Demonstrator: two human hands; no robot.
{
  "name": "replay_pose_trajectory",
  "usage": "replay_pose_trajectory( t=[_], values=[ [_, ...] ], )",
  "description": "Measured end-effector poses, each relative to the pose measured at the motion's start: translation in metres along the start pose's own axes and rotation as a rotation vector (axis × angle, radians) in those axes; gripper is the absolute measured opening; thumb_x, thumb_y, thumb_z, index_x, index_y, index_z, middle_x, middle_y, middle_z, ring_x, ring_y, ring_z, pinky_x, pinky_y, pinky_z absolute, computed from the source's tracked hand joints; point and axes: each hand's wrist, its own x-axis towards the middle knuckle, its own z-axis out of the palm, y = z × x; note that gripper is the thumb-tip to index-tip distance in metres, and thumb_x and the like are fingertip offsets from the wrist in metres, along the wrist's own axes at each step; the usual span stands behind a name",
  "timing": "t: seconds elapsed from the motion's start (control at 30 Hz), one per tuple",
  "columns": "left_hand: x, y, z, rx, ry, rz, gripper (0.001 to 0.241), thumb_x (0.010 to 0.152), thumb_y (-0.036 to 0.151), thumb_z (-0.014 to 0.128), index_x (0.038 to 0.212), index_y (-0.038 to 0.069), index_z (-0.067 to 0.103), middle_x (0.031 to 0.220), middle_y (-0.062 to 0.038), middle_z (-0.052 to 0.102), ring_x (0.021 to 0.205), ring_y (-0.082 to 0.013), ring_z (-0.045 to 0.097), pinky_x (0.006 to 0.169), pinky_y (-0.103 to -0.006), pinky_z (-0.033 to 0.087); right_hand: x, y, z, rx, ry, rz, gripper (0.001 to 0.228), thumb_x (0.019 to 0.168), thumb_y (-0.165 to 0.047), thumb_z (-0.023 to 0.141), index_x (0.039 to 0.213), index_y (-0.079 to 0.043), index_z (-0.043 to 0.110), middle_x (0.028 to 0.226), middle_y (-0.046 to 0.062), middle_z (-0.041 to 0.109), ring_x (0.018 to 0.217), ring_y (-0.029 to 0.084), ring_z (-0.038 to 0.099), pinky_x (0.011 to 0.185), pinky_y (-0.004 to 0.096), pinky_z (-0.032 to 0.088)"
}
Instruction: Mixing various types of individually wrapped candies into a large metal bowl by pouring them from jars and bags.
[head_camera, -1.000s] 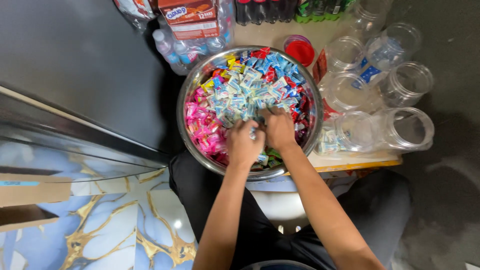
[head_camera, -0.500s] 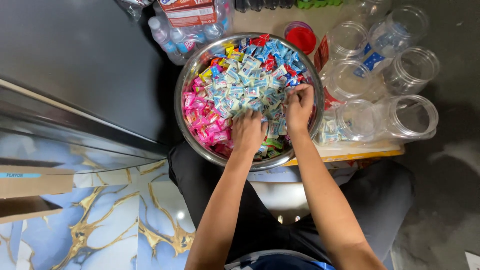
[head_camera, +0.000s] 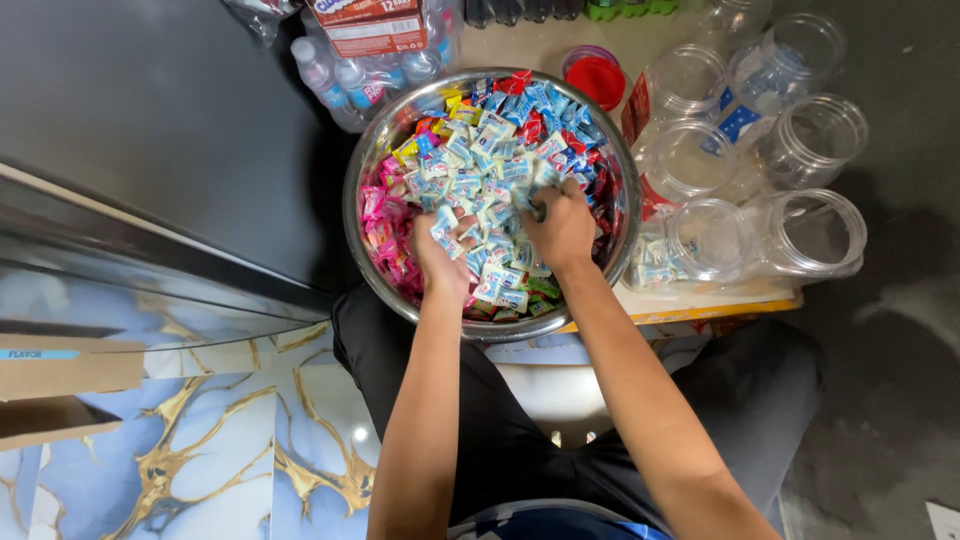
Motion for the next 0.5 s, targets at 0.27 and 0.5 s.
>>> replay_pose_trajectory(
  t=[0.27, 0.5],
  values=[
    [-0.020, -0.029, 0.001, 0.739, -0.187, 0.778, 0.030, 0.079, 0.015, 0.072, 0.102, 0.006, 0.056, 0.096, -0.009, 0.062, 0.087, -0.0287, 0.067, 0.081, -0.0449, 0.055, 0.002, 0.013, 0.008, 0.784, 0.074, -0.159, 0.023, 0.080, 0.009, 0.062, 0.080, -0.005, 0.043, 0.104, 0.013, 0.072, 0.102, 0.023, 0.070, 0.092, 0.033, 0.053],
    [-0.059, -0.002, 0.027, 1.654, -0.137, 0.766, 0.041, 0.065, 0.025, 0.085, 0.100, 0.007, 0.074, 0.109, -0.019, 0.068, 0.093, -0.0412, 0.069, 0.079, -0.0516, 0.056, -0.004, -0.017, -0.015, 0.427, -0.001, -0.093, 0.027, 0.078, 0.003, 0.059, 0.101, -0.007, 0.068, 0.091, 0.014, 0.065, 0.081, 0.028, 0.065, 0.076, 0.037, 0.053]
  ],
)
